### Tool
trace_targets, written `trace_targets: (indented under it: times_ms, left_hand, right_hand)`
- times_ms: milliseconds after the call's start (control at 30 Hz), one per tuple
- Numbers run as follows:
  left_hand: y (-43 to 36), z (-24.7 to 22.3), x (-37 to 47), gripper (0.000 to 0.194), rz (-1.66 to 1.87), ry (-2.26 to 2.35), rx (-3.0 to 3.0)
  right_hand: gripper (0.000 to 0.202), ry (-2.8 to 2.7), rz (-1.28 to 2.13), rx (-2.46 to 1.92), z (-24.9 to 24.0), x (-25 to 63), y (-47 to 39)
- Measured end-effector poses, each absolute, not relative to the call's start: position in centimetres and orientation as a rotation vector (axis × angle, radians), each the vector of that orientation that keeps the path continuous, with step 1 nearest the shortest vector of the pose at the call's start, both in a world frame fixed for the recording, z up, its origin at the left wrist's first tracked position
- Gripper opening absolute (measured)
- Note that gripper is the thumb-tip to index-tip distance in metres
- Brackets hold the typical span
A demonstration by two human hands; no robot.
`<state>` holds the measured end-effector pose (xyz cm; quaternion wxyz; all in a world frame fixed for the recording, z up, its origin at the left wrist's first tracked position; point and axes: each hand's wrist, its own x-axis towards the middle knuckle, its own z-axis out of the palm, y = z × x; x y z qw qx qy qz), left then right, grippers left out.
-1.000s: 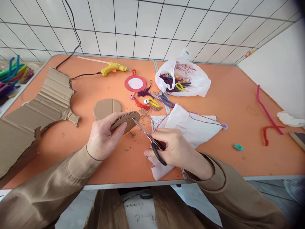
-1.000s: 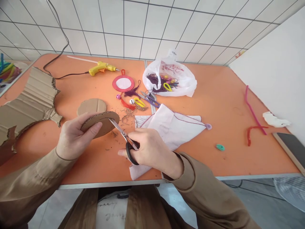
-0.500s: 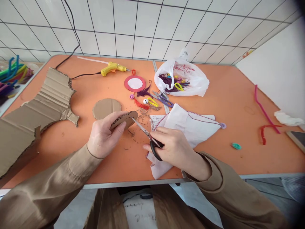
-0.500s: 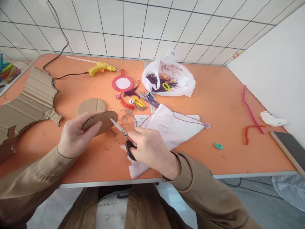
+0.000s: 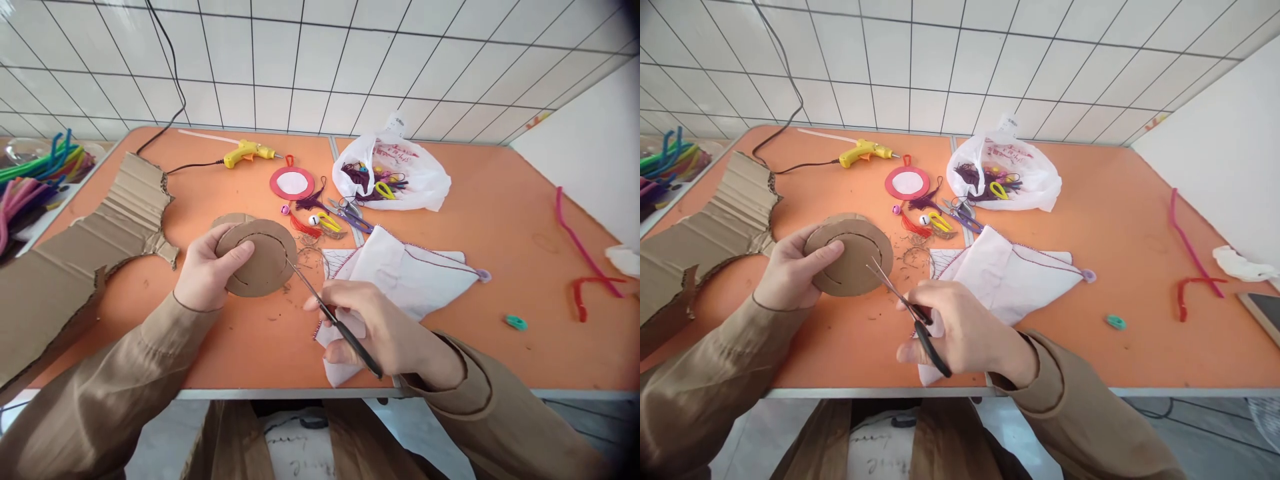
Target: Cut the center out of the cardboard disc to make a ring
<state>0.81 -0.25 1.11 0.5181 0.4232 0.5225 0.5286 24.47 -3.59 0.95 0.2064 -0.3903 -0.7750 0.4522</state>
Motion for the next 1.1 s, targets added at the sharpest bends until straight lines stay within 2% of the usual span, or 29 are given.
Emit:
trace_targets:
  times_ms: [233, 367, 567, 867, 1100]
  left_hand:
    - [-0.8, 1.4, 1.4, 0.026, 1.236, 1.141, 0.944]
    - [-0.8, 1.3, 1.2, 0.026, 1.184, 1.169, 1.065]
    - [-0.6, 1.2, 0.4, 0.026, 1.097, 1.159, 1.225]
    - [-0.2, 1.3, 0.0, 0.014, 0.99, 1.217, 1.366]
    - [-0.7, 1.5, 0.6, 0.018, 1.067, 1.258, 1.316]
  right_hand:
    - [0.046, -1.85, 1.537, -1.031, 0.5, 25.3, -3.2]
    - [0.04, -1.777, 1.731, -1.035, 0.6, 25.1, -3.0]
    - [0.032, -1.695, 1.822, -1.086, 1.0, 24.9, -2.8]
    - [0.036, -1.802, 1.718, -1.293, 1.2, 24.4, -3.0]
    - [0.028, -1.875, 1.561, -1.361, 1.3, 24.2, -3.1]
